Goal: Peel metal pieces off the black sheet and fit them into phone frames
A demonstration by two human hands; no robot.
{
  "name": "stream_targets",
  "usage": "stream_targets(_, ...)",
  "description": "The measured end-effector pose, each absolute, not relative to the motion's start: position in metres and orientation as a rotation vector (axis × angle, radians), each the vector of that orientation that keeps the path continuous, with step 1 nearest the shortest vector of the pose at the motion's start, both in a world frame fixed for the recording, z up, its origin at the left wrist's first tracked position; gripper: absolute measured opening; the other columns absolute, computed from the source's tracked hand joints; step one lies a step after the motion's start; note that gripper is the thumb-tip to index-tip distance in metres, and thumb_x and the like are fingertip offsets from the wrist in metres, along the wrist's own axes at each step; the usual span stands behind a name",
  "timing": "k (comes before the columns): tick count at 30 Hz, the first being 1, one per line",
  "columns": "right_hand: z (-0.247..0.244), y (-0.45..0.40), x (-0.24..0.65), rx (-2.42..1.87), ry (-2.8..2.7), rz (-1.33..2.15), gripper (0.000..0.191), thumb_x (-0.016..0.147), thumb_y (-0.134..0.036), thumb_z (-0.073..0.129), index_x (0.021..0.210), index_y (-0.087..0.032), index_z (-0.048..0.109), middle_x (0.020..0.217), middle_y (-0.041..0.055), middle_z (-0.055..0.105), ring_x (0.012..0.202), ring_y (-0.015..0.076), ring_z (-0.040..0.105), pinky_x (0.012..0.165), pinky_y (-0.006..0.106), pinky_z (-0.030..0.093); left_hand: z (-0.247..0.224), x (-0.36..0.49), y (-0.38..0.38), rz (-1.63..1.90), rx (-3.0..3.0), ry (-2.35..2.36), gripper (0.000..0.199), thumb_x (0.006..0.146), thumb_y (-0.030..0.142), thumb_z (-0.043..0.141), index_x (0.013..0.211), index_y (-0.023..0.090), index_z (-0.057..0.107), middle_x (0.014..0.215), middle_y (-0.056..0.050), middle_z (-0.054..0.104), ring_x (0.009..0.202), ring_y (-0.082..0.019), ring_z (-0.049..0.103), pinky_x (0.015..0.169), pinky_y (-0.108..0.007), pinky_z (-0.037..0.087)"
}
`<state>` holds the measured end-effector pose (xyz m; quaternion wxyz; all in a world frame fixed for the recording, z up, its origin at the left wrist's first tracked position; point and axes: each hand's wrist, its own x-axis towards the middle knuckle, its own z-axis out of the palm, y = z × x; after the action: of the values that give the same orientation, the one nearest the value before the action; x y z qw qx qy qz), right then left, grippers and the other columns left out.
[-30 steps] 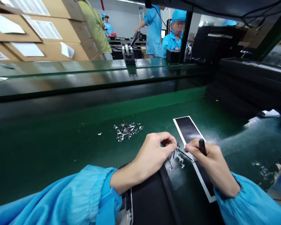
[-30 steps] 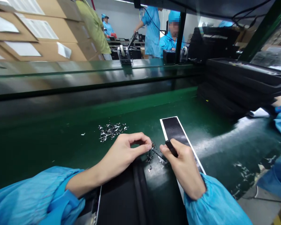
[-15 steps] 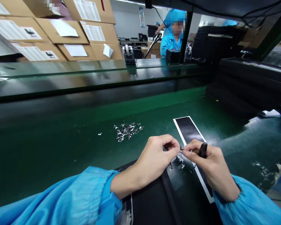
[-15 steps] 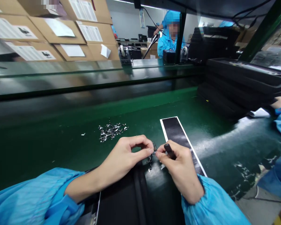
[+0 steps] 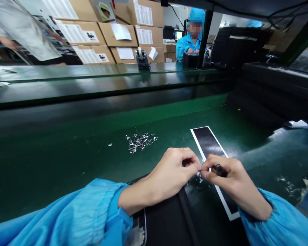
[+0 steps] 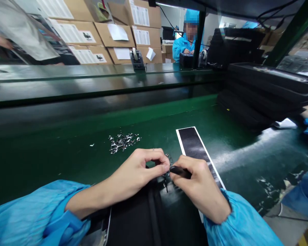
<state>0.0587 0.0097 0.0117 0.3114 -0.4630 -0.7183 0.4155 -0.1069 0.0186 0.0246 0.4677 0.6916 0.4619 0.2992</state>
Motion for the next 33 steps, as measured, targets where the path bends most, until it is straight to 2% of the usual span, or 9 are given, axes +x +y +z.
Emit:
stream_targets(5, 0.012, -0.001, 0.055, -1.086, -2.047, 0.894, 0.012, 0.076, -0.012, 0.047, 0.066, -0.018, 0.052, 0.064, -0.0016, 0.049, 0.057, 0.0086, 0.043, 0.052, 0.023, 0.031, 0.024, -0.105, 0.021, 0.648, 1.592, 1.198, 0.013, 0.069, 0.014, 0.052, 0.058, 0.013, 0.059, 0.056, 0.001, 0.054, 0.057, -0.013, 0.047, 0.056, -0.024, 0.035)
stream_targets(10, 0.006, -0.002, 0.059, -1.121, -2.113, 0.671, 0.016, 0.076, -0.009, 0.041, 0.065, -0.018, 0.049, 0.064, -0.0008, 0.049, 0.057, 0.0088, 0.044, 0.052, 0.022, 0.033, 0.025, -0.111, 0.025, 0.686, 1.519, 1.262, 0.013, 0.072, 0.019, 0.052, 0.065, 0.012, 0.061, 0.062, -0.001, 0.058, 0.061, -0.013, 0.048, 0.060, -0.023, 0.037)
stream_targets(14, -0.012, 0.012, 0.061, -1.319, -2.004, 0.770, 0.024, 0.076, -0.017, 0.048, 0.053, -0.019, 0.040, 0.053, -0.0039, 0.045, 0.049, 0.0083, 0.040, 0.046, 0.022, 0.027, 0.028, -0.115, 0.024, 0.689, 1.543, 1.265, 0.014, 0.075, 0.019, 0.053, 0.066, 0.012, 0.062, 0.064, 0.000, 0.059, 0.062, -0.013, 0.050, 0.060, -0.023, 0.037)
stream_targets(16, -0.019, 0.017, 0.059, -1.372, -1.979, 0.827, 0.025, 0.076, -0.019, 0.049, 0.053, -0.020, 0.039, 0.051, -0.0045, 0.044, 0.048, 0.0089, 0.040, 0.046, 0.023, 0.026, 0.028, -0.115, 0.023, 0.693, 1.567, 1.258, 0.014, 0.075, 0.016, 0.053, 0.066, 0.012, 0.062, 0.065, 0.000, 0.059, 0.063, -0.013, 0.051, 0.062, -0.023, 0.037)
stream_targets(19, -0.021, 0.020, 0.057, -1.394, -1.962, 0.947, 0.014, 0.076, -0.020, 0.049, 0.063, -0.019, 0.050, 0.057, -0.0038, 0.051, 0.053, 0.0104, 0.045, 0.050, 0.024, 0.030, 0.027, -0.114, 0.021, 0.705, 1.611, 1.246, 0.016, 0.076, 0.011, 0.052, 0.065, 0.013, 0.063, 0.066, 0.000, 0.059, 0.066, -0.013, 0.052, 0.064, -0.024, 0.036)
stream_targets(21, -0.019, 0.019, 0.057, -1.390, -1.937, 1.007, 0.015, 0.079, -0.023, 0.048, 0.067, -0.019, 0.057, 0.061, -0.0027, 0.055, 0.056, 0.0113, 0.046, 0.053, 0.025, 0.032, 0.027, -0.113, 0.020, 0.713, 1.635, 1.238, 0.016, 0.076, 0.009, 0.052, 0.065, 0.013, 0.063, 0.066, 0.001, 0.059, 0.066, -0.013, 0.052, 0.065, -0.024, 0.036)
stream_targets(28, -0.007, 0.005, 0.055, -1.327, -1.700, 1.184, 0.024, 0.079, -0.041, 0.056, 0.068, -0.020, 0.061, 0.066, -0.0022, 0.050, 0.064, 0.0117, 0.044, 0.060, 0.027, 0.032, 0.028, -0.110, 0.016, 0.783, 1.660, 1.197, 0.017, 0.078, 0.010, 0.052, 0.066, 0.012, 0.063, 0.067, 0.001, 0.057, 0.066, -0.012, 0.051, 0.063, -0.023, 0.036)
stream_targets(31, -0.005, -0.001, 0.052, -1.289, -1.587, 1.306, 0.025, 0.074, -0.041, 0.061, 0.062, -0.019, 0.060, 0.064, -0.0016, 0.051, 0.064, 0.0119, 0.045, 0.060, 0.027, 0.034, 0.030, -0.106, 0.013, 0.837, 1.666, 1.143, 0.017, 0.080, 0.013, 0.052, 0.066, 0.013, 0.063, 0.067, 0.001, 0.057, 0.067, -0.012, 0.052, 0.064, -0.022, 0.037)
stream_targets(33, -0.005, -0.004, 0.052, -1.260, -1.517, 1.333, 0.026, 0.073, -0.040, 0.061, 0.058, -0.018, 0.058, 0.060, -0.0017, 0.050, 0.061, 0.0114, 0.044, 0.059, 0.027, 0.035, 0.030, -0.105, 0.010, 0.900, 1.669, 1.142, 0.013, 0.080, 0.017, 0.053, 0.076, 0.014, 0.065, 0.075, 0.000, 0.057, 0.070, -0.012, 0.052, 0.067, -0.023, 0.039)
